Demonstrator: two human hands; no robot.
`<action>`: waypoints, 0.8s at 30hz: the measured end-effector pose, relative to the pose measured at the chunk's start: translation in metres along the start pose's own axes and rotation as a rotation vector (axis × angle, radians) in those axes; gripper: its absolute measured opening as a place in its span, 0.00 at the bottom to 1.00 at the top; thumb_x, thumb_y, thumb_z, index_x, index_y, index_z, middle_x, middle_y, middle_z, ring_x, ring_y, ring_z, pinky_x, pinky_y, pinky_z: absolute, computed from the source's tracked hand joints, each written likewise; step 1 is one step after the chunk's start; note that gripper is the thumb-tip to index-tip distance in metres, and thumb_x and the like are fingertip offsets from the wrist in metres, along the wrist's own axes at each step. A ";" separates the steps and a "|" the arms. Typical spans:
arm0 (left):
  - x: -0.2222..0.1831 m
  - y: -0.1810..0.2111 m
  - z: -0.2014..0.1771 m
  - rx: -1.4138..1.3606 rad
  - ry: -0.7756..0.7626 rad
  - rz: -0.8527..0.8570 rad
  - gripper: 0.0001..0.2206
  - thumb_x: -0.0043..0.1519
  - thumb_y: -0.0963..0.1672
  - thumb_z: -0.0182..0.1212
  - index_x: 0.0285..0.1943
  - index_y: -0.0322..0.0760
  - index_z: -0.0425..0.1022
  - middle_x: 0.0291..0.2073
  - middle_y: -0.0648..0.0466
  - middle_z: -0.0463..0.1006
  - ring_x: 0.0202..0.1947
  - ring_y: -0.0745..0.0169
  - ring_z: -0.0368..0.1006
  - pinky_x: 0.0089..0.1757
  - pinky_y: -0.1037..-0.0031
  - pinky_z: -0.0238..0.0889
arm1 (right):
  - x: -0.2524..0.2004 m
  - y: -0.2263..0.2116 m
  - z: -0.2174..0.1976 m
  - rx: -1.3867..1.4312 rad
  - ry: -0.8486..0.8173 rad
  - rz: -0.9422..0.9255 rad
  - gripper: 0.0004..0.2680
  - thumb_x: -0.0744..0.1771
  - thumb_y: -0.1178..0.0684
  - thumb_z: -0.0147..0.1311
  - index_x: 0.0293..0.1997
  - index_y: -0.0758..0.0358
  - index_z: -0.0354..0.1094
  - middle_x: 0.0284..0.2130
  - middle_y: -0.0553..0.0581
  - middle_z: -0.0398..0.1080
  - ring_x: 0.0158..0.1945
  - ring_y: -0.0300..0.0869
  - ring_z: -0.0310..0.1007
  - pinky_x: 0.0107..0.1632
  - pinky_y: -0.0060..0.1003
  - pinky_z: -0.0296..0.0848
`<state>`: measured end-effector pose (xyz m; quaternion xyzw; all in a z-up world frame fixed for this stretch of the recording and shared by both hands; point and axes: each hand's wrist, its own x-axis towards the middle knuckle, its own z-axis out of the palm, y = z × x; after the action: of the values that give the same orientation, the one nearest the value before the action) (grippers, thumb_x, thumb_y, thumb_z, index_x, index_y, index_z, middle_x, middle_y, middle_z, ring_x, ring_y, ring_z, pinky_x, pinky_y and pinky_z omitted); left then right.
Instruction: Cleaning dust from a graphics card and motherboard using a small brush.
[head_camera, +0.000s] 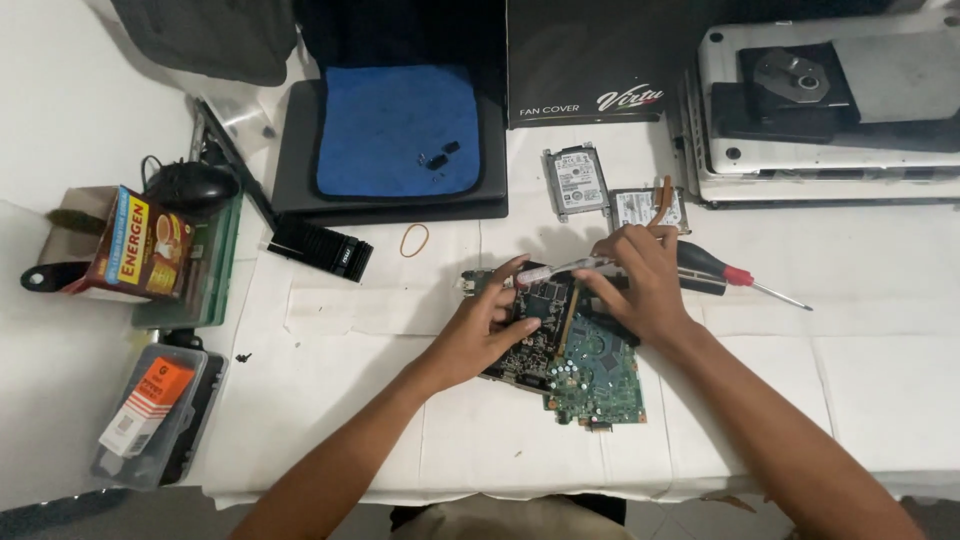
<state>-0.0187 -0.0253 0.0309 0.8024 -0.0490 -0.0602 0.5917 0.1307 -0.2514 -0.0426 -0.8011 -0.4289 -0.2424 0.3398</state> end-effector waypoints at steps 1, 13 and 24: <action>0.001 0.000 -0.001 -0.001 0.004 0.000 0.32 0.66 0.41 0.56 0.78 0.34 0.44 0.54 0.29 0.74 0.50 0.36 0.78 0.44 0.58 0.76 | 0.000 -0.001 0.003 0.002 -0.002 -0.004 0.11 0.67 0.41 0.63 0.40 0.56 0.71 0.28 0.49 0.67 0.32 0.45 0.67 0.49 0.44 0.56; 0.006 -0.021 -0.007 -0.072 0.022 0.088 0.33 0.64 0.41 0.62 0.77 0.33 0.49 0.28 0.45 0.74 0.30 0.52 0.76 0.34 0.67 0.74 | 0.003 0.005 0.016 0.042 0.025 0.033 0.11 0.67 0.42 0.62 0.39 0.58 0.70 0.27 0.51 0.67 0.30 0.45 0.68 0.47 0.44 0.58; 0.005 -0.043 0.007 -0.078 0.118 0.127 0.28 0.65 0.46 0.63 0.69 0.21 0.61 0.27 0.38 0.81 0.26 0.53 0.78 0.27 0.70 0.67 | 0.000 0.026 0.004 -0.144 0.041 -0.074 0.11 0.67 0.42 0.62 0.40 0.59 0.72 0.29 0.51 0.69 0.33 0.47 0.68 0.52 0.47 0.57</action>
<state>-0.0147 -0.0195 -0.0121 0.7762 -0.0624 0.0227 0.6270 0.1528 -0.2592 -0.0541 -0.8018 -0.4328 -0.3017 0.2809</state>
